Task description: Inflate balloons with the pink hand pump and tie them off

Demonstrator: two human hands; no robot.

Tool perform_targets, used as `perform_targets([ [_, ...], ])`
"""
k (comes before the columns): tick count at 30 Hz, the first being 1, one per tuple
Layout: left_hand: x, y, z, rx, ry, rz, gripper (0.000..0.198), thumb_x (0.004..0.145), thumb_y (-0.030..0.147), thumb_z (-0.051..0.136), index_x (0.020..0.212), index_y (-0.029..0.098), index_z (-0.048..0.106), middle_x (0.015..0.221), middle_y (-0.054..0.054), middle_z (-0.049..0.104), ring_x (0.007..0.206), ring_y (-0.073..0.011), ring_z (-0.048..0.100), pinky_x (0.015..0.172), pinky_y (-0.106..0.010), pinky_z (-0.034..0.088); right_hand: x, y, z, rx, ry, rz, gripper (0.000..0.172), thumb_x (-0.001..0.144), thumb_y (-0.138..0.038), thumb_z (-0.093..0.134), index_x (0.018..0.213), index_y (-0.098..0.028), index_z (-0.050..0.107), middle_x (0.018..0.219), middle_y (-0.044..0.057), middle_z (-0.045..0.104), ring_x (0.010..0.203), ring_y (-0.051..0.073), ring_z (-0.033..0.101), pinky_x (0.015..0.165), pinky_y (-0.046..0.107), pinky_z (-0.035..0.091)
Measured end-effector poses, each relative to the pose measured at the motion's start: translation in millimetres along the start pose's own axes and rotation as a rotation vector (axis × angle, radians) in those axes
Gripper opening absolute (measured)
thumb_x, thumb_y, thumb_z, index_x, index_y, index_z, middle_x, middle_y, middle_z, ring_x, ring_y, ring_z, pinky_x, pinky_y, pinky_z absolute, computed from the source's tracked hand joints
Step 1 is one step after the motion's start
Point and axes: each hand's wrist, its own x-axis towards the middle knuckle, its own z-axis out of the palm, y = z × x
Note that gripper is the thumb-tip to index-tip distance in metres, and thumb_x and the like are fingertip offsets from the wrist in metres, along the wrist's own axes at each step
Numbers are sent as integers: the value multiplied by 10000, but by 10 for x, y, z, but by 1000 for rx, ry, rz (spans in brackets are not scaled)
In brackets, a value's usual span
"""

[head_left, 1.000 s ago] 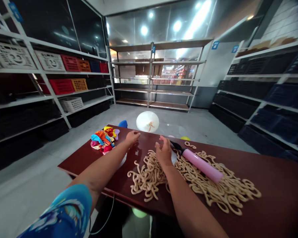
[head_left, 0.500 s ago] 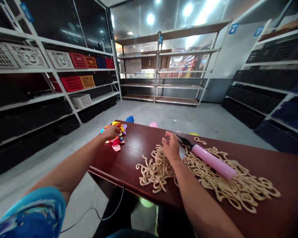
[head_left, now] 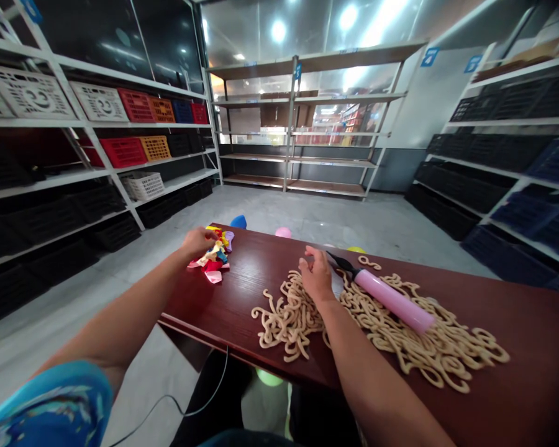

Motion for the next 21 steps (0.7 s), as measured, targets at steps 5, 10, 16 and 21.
perform_targets([
  [5, 173, 137, -222, -51, -130, 16, 184, 589, 204, 617, 741, 222, 719, 704, -34, 657, 634, -170, 573, 566, -242, 394, -5, -8, -7, 11, -8, 9, 339, 766, -212, 476, 1102, -172, 507, 988, 78, 533, 834, 183, 534, 728, 330, 456],
  [10, 206, 212, -257, -49, -119, 72, 125, 578, 223, 627, 677, 233, 702, 662, -23, 655, 630, -169, 583, 557, -238, 392, 4, -12, -18, 14, -6, 14, 335, 763, -208, 480, 1094, -171, 510, 983, 75, 534, 831, 178, 538, 721, 323, 463],
  [16, 186, 528, -116, -565, 178, 5, 217, 673, 293, 558, 829, 179, 657, 737, -34, 671, 650, -154, 605, 595, -242, 444, 0, -26, -17, 16, -9, 11, 336, 763, -221, 482, 1092, -163, 514, 982, 80, 547, 816, 173, 552, 718, 326, 477],
  [21, -10, 1095, 426, -926, 159, 168, 147, 658, 236, 609, 782, 168, 650, 957, -51, 653, 851, -158, 593, 814, -283, 439, -12, -41, 16, 160, -64, 169, 291, 781, -294, 479, 1053, -203, 529, 952, 49, 603, 646, 141, 596, 622, 310, 511],
])
